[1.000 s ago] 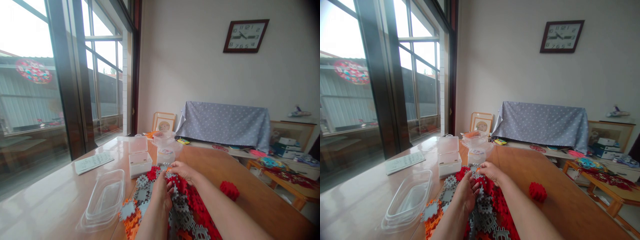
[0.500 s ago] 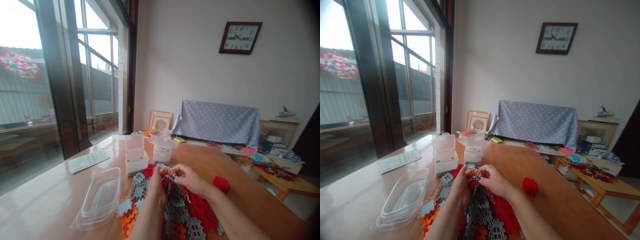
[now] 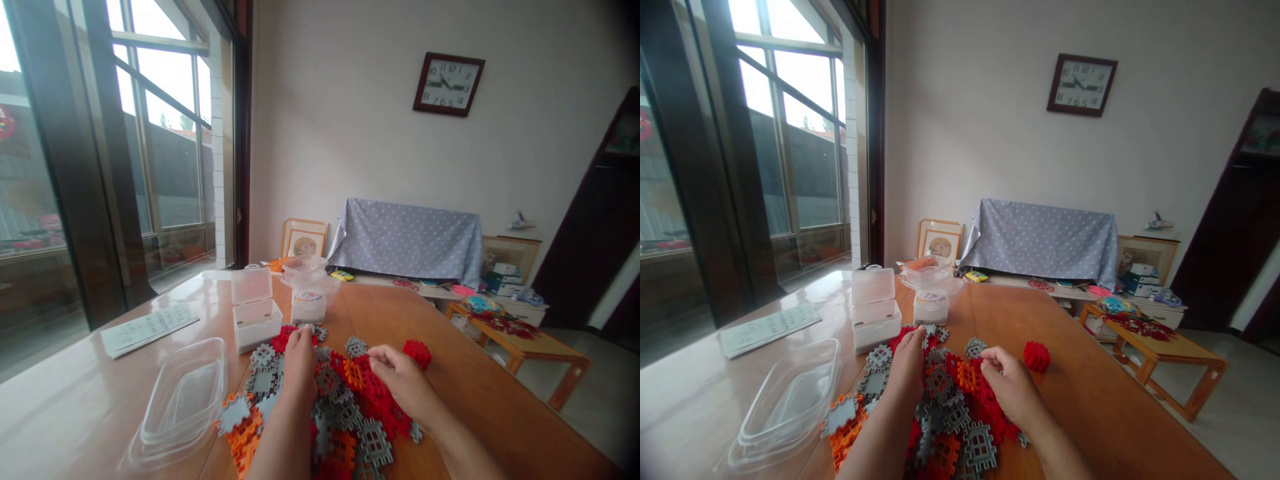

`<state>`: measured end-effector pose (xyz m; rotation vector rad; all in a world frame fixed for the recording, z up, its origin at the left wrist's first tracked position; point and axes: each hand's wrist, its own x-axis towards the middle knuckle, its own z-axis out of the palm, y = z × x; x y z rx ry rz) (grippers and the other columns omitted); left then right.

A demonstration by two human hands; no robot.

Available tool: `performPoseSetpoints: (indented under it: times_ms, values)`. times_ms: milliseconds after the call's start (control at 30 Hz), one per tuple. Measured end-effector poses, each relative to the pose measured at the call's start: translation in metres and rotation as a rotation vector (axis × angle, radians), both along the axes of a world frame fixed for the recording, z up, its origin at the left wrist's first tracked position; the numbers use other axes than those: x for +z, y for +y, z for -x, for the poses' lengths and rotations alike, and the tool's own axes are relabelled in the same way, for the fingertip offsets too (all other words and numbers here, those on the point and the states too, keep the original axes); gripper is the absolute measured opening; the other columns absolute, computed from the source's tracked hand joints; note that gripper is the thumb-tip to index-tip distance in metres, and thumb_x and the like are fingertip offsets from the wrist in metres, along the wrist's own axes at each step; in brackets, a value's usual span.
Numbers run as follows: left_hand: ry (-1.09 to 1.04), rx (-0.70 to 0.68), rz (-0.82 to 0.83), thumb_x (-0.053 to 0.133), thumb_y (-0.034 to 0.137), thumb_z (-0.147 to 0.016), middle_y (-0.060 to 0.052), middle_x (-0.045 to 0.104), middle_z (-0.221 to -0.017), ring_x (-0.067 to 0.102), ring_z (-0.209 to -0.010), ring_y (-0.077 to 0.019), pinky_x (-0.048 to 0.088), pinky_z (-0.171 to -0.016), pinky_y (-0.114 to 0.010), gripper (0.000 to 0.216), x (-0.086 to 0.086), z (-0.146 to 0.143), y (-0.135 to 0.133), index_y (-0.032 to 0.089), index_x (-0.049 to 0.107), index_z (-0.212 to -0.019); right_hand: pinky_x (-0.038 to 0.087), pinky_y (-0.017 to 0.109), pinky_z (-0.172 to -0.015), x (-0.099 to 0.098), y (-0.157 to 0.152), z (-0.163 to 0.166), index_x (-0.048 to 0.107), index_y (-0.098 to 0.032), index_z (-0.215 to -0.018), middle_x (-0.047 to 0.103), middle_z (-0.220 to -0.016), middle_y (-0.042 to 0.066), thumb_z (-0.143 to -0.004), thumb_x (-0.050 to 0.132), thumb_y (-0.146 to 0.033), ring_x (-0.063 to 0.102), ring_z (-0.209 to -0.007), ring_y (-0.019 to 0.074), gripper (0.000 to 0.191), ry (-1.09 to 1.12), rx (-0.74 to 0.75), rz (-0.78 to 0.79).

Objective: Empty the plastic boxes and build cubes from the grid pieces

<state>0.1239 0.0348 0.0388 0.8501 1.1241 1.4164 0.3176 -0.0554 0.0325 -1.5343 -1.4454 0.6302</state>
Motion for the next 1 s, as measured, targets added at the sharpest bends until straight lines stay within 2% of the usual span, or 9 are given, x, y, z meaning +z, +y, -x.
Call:
performPoseSetpoints:
  times_ms: [133, 167, 233, 333, 500, 600, 767, 867, 1000]
  values:
    - [0.251, 0.000, -0.143, 0.062, 0.040, -0.082, -0.012, 0.071, -0.111, 0.062, -0.108, -0.0286, 0.042, -0.095, -0.037, 0.033, -0.007, -0.004, 0.003, 0.019, 0.066, -0.107, 0.042, 0.045, -0.106, -0.015, -0.006, 0.015, 0.061, -0.028, -0.135, 0.066, -0.133, 0.009, -0.080, 0.072, -0.047, 0.057, -0.125, 0.0307, 0.059, -0.341, -0.042, -0.084]
    - [0.301, 0.002, -0.176, 0.063, 0.036, -0.081, -0.012, 0.071, -0.113, 0.061, -0.110, -0.0288, 0.041, -0.096, -0.036, 0.030, -0.007, -0.005, 0.002, 0.020, 0.066, -0.107, 0.040, 0.046, -0.108, -0.017, -0.006, 0.018, 0.061, -0.030, -0.136, 0.066, -0.134, 0.009, -0.079, 0.074, -0.044, 0.056, -0.126, 0.0316, 0.060, -0.413, -0.026, -0.102]
    - [0.381, -0.006, -0.210, 0.065, 0.029, -0.079, -0.010, 0.071, -0.111, 0.060, -0.111, -0.0299, 0.039, -0.099, -0.037, 0.024, -0.005, -0.005, 0.000, 0.024, 0.068, -0.102, 0.040, 0.047, -0.107, -0.020, -0.004, 0.020, 0.065, -0.032, -0.132, 0.069, -0.129, 0.008, -0.082, 0.070, -0.037, 0.059, -0.121, 0.0309, 0.050, -0.488, -0.012, -0.134]
    - [0.438, -0.064, -0.196, 0.065, 0.025, -0.079, -0.008, 0.072, -0.101, 0.058, -0.111, -0.0328, 0.035, -0.102, -0.040, 0.012, 0.005, -0.006, -0.009, 0.027, 0.070, -0.090, 0.047, 0.043, -0.099, -0.027, 0.002, 0.011, 0.070, -0.030, -0.123, 0.075, -0.114, 0.007, -0.090, 0.058, -0.032, 0.066, -0.107, 0.0279, 0.035, -0.464, -0.043, -0.179]
    - [0.382, -0.154, -0.187, 0.071, 0.014, -0.069, -0.007, 0.067, -0.088, 0.049, -0.124, -0.0365, 0.021, -0.114, -0.048, 0.016, 0.015, -0.013, -0.028, 0.028, 0.068, -0.076, 0.051, 0.038, -0.094, -0.037, 0.010, -0.008, 0.065, -0.024, -0.129, 0.074, -0.119, 0.009, -0.097, 0.045, -0.036, 0.068, -0.107, 0.0256, 0.040, -0.317, -0.129, -0.249]
    - [0.470, -0.200, -0.293, 0.071, 0.010, -0.065, -0.008, 0.065, -0.085, 0.043, -0.128, -0.0389, 0.009, -0.116, -0.055, 0.019, 0.006, -0.020, -0.035, 0.026, 0.062, -0.071, 0.051, 0.037, -0.091, -0.039, 0.013, -0.014, 0.061, -0.021, -0.134, 0.075, -0.115, 0.010, -0.097, 0.043, -0.038, 0.069, -0.104, 0.0254, 0.044, -0.364, -0.198, -0.220]
    - [0.690, -0.307, -0.405, 0.070, 0.002, -0.057, -0.010, 0.064, -0.089, 0.038, -0.133, -0.0417, 0.000, -0.114, -0.065, 0.031, -0.013, -0.025, -0.038, 0.024, 0.052, -0.069, 0.049, 0.035, -0.087, -0.031, 0.011, -0.025, 0.067, -0.021, -0.124, 0.073, -0.107, 0.010, -0.097, 0.044, -0.045, 0.068, -0.099, 0.0255, 0.043, -0.560, -0.383, -0.149]
    - [0.579, -0.343, -0.368, 0.068, -0.002, -0.053, -0.010, 0.062, -0.092, 0.028, -0.140, -0.0437, 0.001, -0.112, -0.068, 0.035, -0.015, -0.023, -0.038, 0.024, 0.052, -0.069, 0.047, 0.033, -0.076, -0.026, 0.004, -0.029, 0.070, -0.023, -0.117, 0.071, -0.105, 0.010, -0.098, 0.042, -0.048, 0.068, -0.091, 0.0242, 0.042, -0.636, -0.488, -0.057]
    - [0.434, -0.348, -0.318, 0.064, -0.006, -0.052, -0.008, 0.061, -0.087, 0.024, -0.141, -0.0420, -0.002, -0.112, -0.068, 0.036, -0.015, -0.023, -0.037, 0.024, 0.055, -0.069, 0.045, 0.033, -0.074, -0.031, 0.002, -0.026, 0.073, -0.026, -0.106, 0.069, -0.101, 0.010, -0.098, 0.043, -0.047, 0.067, -0.093, 0.0251, 0.038, -0.716, -0.458, 0.073]
